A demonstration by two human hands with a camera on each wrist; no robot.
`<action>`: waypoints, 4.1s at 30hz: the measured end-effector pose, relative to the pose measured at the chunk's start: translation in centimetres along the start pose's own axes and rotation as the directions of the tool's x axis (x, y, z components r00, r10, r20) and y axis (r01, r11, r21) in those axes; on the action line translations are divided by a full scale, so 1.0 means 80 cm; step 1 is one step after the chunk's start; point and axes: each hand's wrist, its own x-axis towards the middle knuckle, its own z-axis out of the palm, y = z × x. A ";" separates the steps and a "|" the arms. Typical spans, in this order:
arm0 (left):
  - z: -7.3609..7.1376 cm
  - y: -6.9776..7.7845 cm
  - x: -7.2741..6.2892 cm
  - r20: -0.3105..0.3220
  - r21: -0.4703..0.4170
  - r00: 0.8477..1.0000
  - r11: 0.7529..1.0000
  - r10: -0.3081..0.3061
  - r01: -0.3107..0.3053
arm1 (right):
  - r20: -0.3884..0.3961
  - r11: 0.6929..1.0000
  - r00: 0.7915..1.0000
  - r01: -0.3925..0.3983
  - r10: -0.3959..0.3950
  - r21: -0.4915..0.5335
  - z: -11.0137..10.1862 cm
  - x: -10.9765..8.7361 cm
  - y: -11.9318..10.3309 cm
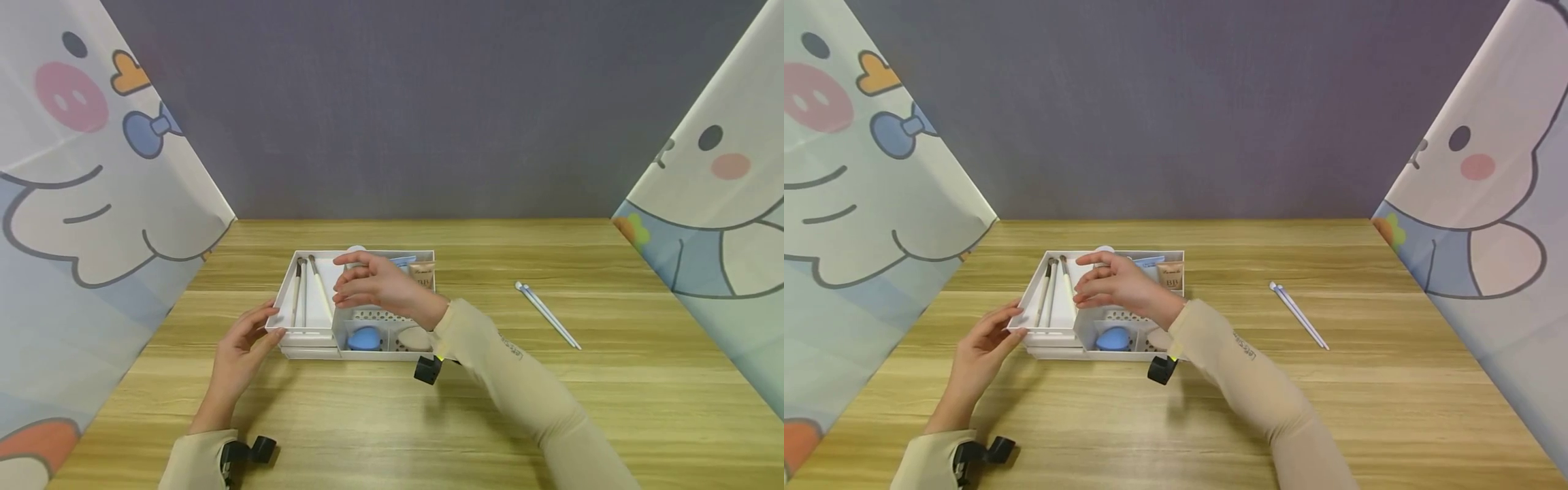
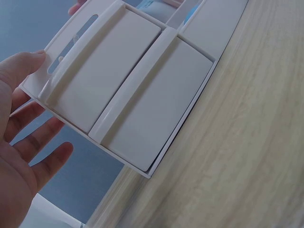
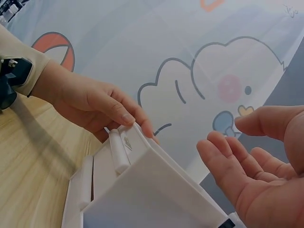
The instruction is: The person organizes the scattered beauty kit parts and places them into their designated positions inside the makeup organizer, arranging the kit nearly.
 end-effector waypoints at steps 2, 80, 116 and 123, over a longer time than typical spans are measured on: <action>0.001 0.000 0.000 -0.001 -0.002 1.000 1.000 0.003 -0.003 | 0.005 1.000 1.000 0.000 0.000 -0.005 -0.003 -0.005 -0.001; 0.001 0.001 -0.001 0.005 0.025 1.000 1.000 -0.008 0.008 | -0.097 0.985 0.991 0.074 -0.090 -0.155 -0.215 -0.205 0.012; 0.002 0.001 0.000 0.001 0.024 1.000 1.000 -0.004 0.003 | -0.424 0.569 0.895 -0.279 -0.137 -0.774 -0.252 -0.264 -0.002; 0.002 0.002 0.000 0.001 0.026 1.000 1.000 -0.010 0.010 | -0.422 0.405 0.899 -0.345 -0.117 -0.847 -0.253 -0.261 -0.004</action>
